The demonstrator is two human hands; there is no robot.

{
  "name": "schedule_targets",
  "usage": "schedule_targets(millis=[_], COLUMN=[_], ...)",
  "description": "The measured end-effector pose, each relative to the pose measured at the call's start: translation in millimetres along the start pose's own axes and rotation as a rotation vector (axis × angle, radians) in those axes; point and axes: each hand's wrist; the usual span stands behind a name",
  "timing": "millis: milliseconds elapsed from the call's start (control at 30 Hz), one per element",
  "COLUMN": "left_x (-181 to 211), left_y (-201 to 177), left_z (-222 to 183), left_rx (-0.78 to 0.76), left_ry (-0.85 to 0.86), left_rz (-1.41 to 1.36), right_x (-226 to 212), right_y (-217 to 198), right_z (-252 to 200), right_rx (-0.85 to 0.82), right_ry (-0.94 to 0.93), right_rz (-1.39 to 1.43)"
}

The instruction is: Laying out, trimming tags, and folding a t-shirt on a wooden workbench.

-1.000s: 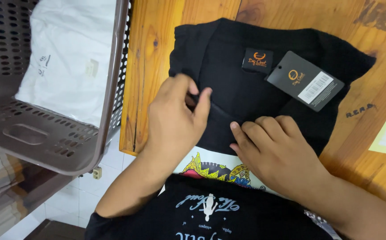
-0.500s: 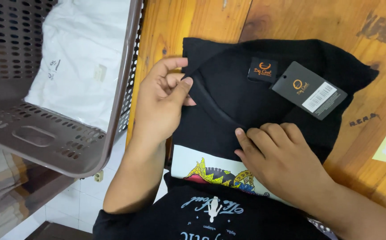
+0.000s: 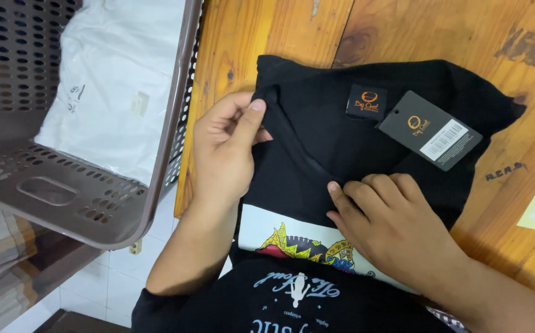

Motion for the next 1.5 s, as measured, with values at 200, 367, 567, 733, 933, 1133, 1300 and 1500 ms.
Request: schedule_targets(millis=[200, 367, 567, 733, 933, 1133, 1300, 1500], left_x=[-5, -13, 15, 21, 19, 17, 16, 17], left_y=[0, 0, 2, 1, 9, 9, -1, -2], left_z=[3, 10, 2, 5, 21, 24, 23, 24], left_rx=[0.009, -0.009, -0.024, 0.050, 0.105, 0.157, 0.066, 0.028], left_ry=[-0.031, -0.094, 0.076, 0.361, 0.516, 0.575, 0.552, 0.516], left_rz=[-0.134, -0.240, 0.230, 0.615, 0.734, 0.549, 0.422, 0.390], right_x=[0, 0, 1, 1, 0, 0, 1, 3], right_y=[1, 1, 1, 3, 5, 3, 5, 2], right_z=[2, 3, 3, -1, -5, -3, -3, 0], right_rx=[-0.010, 0.017, 0.024, 0.037, 0.087, 0.110, 0.101, 0.098], right_ry=[-0.001, 0.007, 0.006, 0.010, 0.017, 0.006, 0.012, 0.014], right_rz=[-0.010, 0.030, 0.014, 0.020, 0.033, 0.079, 0.112, 0.127])
Point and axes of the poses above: each hand's wrist, its own z-axis towards the middle knuckle, its own y-axis out of the palm, x = y × z, and after that the axes turned 12 degrees about z, right-handed
